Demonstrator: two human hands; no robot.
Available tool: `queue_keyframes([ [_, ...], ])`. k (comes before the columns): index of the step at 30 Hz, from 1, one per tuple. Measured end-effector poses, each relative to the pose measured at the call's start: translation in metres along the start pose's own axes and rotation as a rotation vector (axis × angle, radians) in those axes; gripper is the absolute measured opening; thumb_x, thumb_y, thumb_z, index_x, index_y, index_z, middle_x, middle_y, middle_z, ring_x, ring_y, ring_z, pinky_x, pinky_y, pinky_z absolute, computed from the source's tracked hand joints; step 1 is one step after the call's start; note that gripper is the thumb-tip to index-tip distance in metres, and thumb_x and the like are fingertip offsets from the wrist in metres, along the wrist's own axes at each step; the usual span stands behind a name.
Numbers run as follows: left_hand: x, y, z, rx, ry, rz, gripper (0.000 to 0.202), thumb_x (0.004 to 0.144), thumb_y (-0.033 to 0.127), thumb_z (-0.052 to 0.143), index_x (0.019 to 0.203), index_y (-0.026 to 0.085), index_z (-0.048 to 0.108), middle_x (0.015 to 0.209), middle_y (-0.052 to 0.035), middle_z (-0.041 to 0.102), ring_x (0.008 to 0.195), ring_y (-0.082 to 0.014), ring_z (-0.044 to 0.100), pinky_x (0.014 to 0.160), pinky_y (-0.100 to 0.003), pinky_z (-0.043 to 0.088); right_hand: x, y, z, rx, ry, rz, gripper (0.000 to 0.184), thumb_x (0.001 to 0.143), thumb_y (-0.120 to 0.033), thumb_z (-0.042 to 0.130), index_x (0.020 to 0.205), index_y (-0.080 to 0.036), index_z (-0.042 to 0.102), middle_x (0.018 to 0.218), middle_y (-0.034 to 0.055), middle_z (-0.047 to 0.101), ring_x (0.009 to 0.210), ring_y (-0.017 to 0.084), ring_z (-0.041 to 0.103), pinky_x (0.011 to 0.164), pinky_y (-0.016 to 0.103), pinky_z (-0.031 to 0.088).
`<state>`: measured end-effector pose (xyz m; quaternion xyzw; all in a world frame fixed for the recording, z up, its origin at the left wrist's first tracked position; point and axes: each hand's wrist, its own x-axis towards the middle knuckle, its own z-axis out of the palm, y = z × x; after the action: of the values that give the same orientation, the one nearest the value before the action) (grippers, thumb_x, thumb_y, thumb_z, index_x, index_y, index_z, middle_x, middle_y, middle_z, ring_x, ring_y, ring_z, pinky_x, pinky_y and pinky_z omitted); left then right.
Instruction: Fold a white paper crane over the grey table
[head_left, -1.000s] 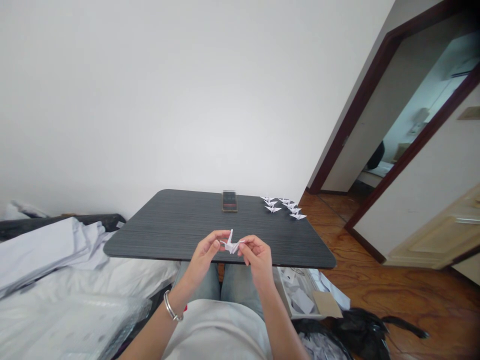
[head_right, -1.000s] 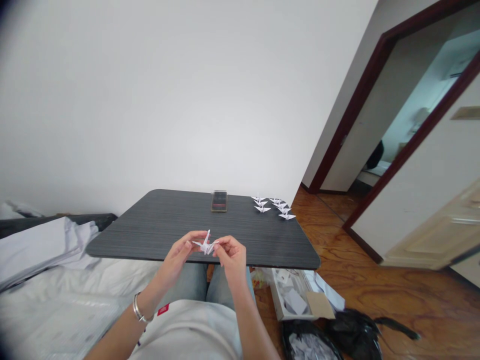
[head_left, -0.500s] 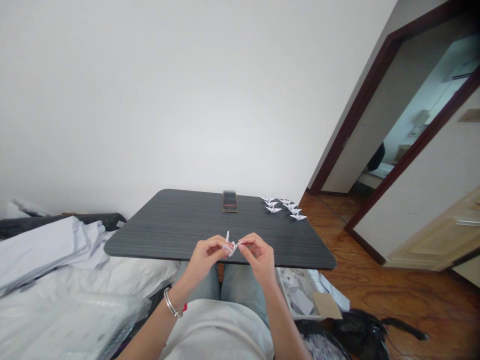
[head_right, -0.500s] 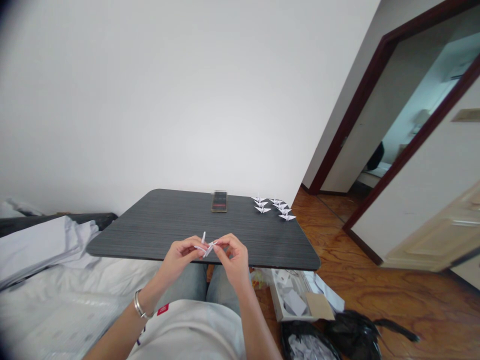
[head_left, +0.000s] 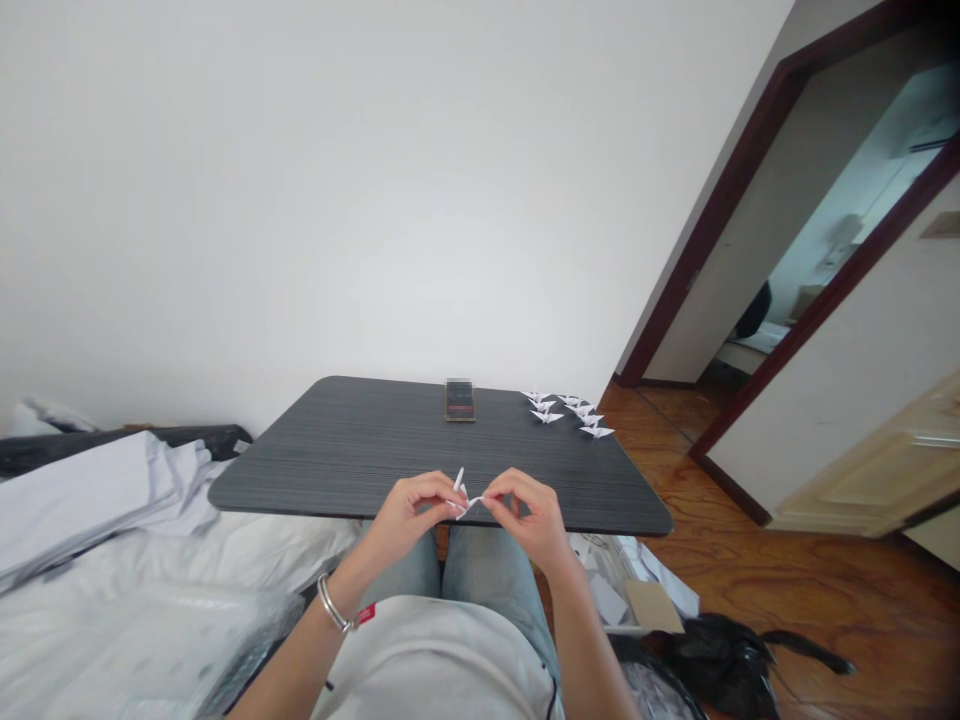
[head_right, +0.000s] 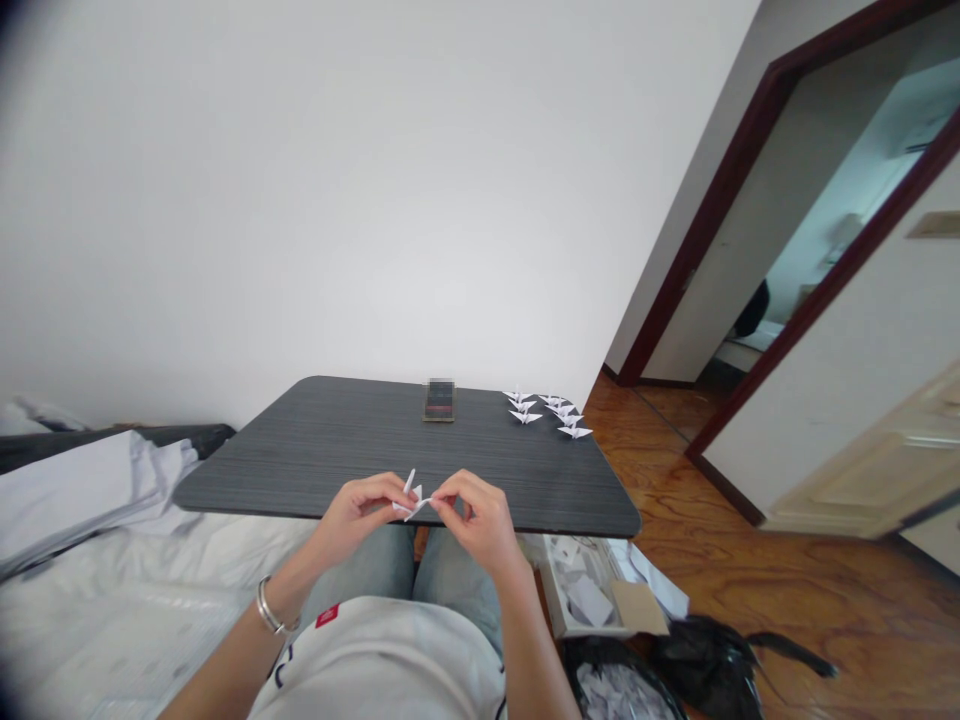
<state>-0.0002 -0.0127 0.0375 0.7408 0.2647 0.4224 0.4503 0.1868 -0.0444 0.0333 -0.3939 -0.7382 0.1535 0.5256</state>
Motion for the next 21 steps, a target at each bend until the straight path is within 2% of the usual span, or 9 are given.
queue_keyframes([
  [6,-0.0001,0.0019,-0.0015,0.047,-0.019,0.007,0.012,0.075,0.023,0.059,0.074,0.017,0.069,0.078,-0.0063,0.064,0.075,-0.0164,0.060,0.070,-0.028,0.048,-0.0011,0.0024,-0.0006,-0.012,-0.066,0.017,0.012,0.079,-0.020,0.053,0.072,-0.020,0.063,0.069,0.0026,0.062,0.053,0.012,0.049,0.045,0.023,0.036],
  [11,-0.0006,0.0040,-0.0015,0.049,-0.033,0.020,0.012,0.076,0.021,0.058,0.075,0.017,0.069,0.079,-0.0062,0.064,0.076,-0.0160,0.060,0.070,-0.027,0.047,-0.0015,0.0025,-0.0003,-0.006,-0.066,0.024,0.011,0.078,-0.018,0.052,0.072,-0.020,0.062,0.069,0.0021,0.062,0.051,0.011,0.047,0.046,0.022,0.037],
  [21,-0.0015,0.0066,-0.0039,0.176,-0.069,0.108,0.013,0.078,0.019,0.057,0.076,0.017,0.069,0.080,-0.0061,0.065,0.076,-0.0154,0.060,0.071,-0.026,0.044,0.0005,-0.0002,-0.0010,0.017,-0.057,0.099,0.010,0.077,-0.020,0.057,0.069,-0.018,0.064,0.063,0.0015,0.062,0.055,0.012,0.053,0.048,0.021,0.039],
])
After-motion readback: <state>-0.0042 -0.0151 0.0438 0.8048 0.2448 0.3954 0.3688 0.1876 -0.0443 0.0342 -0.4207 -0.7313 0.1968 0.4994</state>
